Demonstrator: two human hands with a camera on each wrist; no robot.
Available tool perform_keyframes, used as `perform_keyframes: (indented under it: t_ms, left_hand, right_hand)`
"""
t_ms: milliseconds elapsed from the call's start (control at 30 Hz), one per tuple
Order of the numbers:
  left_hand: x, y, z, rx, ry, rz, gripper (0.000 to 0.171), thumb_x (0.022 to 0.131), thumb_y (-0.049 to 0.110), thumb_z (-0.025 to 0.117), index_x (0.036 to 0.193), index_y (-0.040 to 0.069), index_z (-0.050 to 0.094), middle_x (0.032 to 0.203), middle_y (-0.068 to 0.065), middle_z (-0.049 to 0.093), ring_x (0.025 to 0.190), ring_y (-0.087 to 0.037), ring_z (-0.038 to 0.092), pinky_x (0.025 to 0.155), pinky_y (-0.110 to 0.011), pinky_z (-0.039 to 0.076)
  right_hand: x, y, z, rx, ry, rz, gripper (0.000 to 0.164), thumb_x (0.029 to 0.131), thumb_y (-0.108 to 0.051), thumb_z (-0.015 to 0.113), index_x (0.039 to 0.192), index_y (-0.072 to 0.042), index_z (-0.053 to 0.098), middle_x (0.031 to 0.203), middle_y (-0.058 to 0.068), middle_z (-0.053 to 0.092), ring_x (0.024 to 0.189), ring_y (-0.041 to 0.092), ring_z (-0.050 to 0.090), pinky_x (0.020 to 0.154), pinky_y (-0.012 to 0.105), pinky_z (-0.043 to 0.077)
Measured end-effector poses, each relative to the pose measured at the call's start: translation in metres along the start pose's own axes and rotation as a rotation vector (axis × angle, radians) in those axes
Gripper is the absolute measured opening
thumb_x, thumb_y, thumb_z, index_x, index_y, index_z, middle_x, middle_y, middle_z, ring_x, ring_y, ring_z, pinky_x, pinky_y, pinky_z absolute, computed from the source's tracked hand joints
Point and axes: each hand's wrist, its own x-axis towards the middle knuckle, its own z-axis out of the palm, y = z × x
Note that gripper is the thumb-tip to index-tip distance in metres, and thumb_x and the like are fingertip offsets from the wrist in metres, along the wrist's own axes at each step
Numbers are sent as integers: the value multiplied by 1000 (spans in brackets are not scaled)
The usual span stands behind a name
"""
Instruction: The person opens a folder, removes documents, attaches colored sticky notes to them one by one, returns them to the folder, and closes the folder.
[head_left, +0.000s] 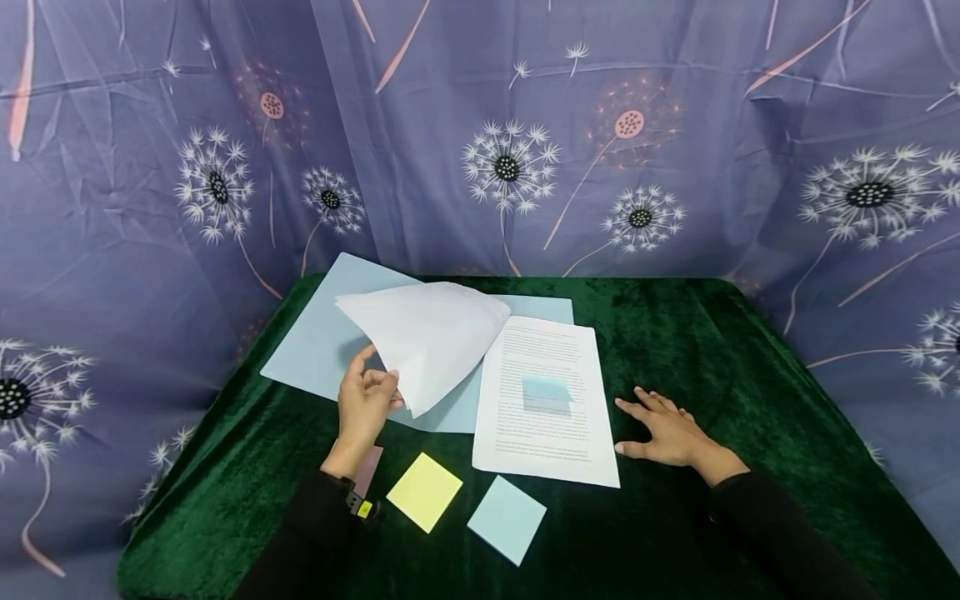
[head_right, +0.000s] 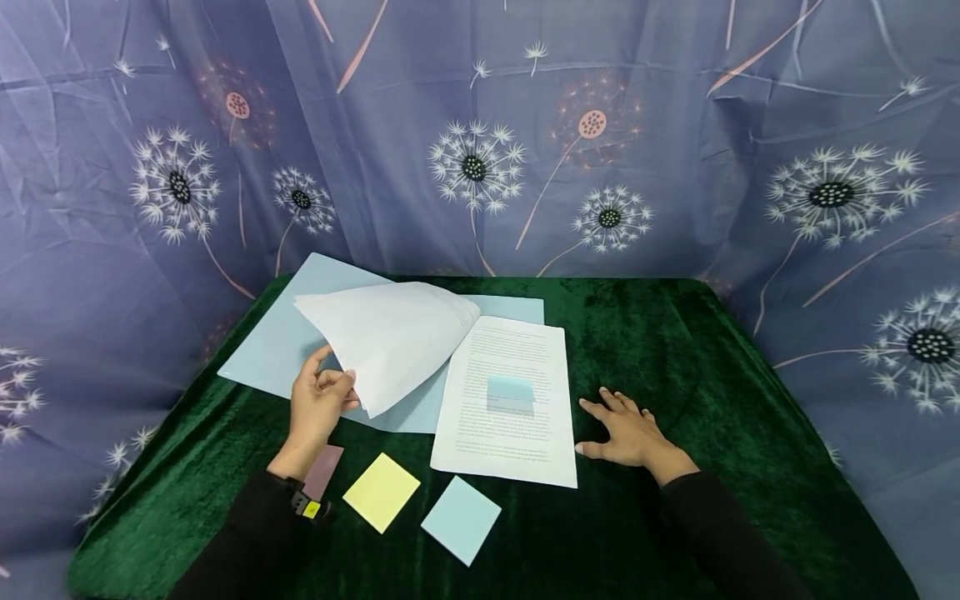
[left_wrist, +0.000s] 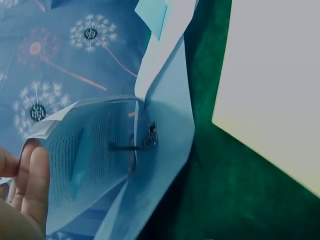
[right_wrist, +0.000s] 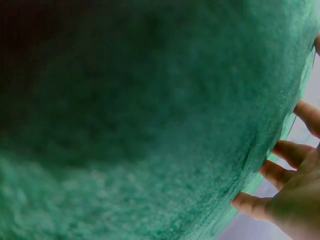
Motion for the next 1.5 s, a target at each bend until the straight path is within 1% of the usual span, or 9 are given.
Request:
perform_keyframes:
  t_ms: [233, 400, 633, 800, 933, 1133, 1267, 1367, 1500]
  left_hand:
    - [-8, 11, 16, 42, -31, 212, 51, 98, -1, 58, 148, -3, 45, 86, -18, 62, 60, 0, 60, 62, -17, 54]
    - [-16, 19, 26, 98, -45, 395, 44, 95, -3, 59, 139, -7, 53, 82, -19, 64, 61, -12, 64, 59, -19, 54]
    - [-19, 24, 40, 139, -63, 508, 43, 92, -7, 60, 134, -7, 57, 75, -16, 65, 58, -22, 66, 53, -18, 51]
    - [-20, 25, 49, 179, -74, 643, 37, 88, -9, 64, 125, -8, 63, 70, -14, 68, 56, -23, 67, 51, -15, 48]
    - [-23, 28, 56, 224, -90, 690, 26, 87, -7, 68, 113, -8, 70, 70, -14, 71, 56, -22, 68, 52, -14, 44]
    - [-29, 26, 65, 287, -148, 695, 16, 85, -6, 71, 101, -5, 74, 72, -12, 74, 57, -18, 68, 54, -17, 49]
    - [-33, 22, 72, 352, -206, 721, 9, 86, -5, 70, 94, -2, 75, 72, -9, 74, 55, -13, 62, 52, -15, 44]
    - [-37, 19, 77, 428, -232, 776, 7, 86, -4, 71, 90, 0, 75, 74, -7, 75, 55, -11, 61, 52, -13, 43]
    - [-41, 16, 84, 515, -255, 860, 5, 86, -2, 72, 85, 3, 74, 77, -6, 76, 60, -10, 66, 56, -13, 49]
  right_hand:
    - [0, 0, 0, 0, 1, 3, 84, 84, -57, 73, 149, -9, 50, 159, 34, 30, 143, 61, 27, 100, 83, 27]
    - [-1, 0, 1, 7, 2, 0, 84, 84, -56, 74, 149, -8, 50, 159, 35, 30, 142, 61, 27, 100, 83, 27]
    - [-2, 2, 4, 15, 8, -11, 83, 85, -55, 74, 149, -8, 50, 159, 35, 30, 142, 61, 27, 100, 83, 27]
    - [-1, 2, 5, 16, 6, -2, 83, 85, -55, 73, 150, -8, 49, 160, 34, 30, 143, 61, 26, 101, 83, 27]
    - [-1, 1, 3, 7, 8, 0, 84, 84, -56, 73, 149, -8, 50, 159, 34, 30, 143, 61, 27, 100, 83, 27]
    - [-1, 1, 4, 9, 1, 2, 84, 85, -57, 73, 150, -9, 49, 160, 34, 29, 144, 60, 26, 101, 82, 27]
    - [-1, 1, 4, 18, 0, -3, 85, 85, -57, 72, 151, -9, 48, 160, 33, 29, 144, 59, 25, 102, 82, 26]
    - [-1, 1, 3, 18, 9, -11, 84, 85, -57, 72, 151, -9, 48, 160, 34, 29, 144, 59, 26, 101, 82, 27]
    - [-1, 2, 3, 15, 14, -6, 84, 85, -56, 72, 151, -10, 48, 160, 33, 29, 145, 59, 26, 102, 82, 26]
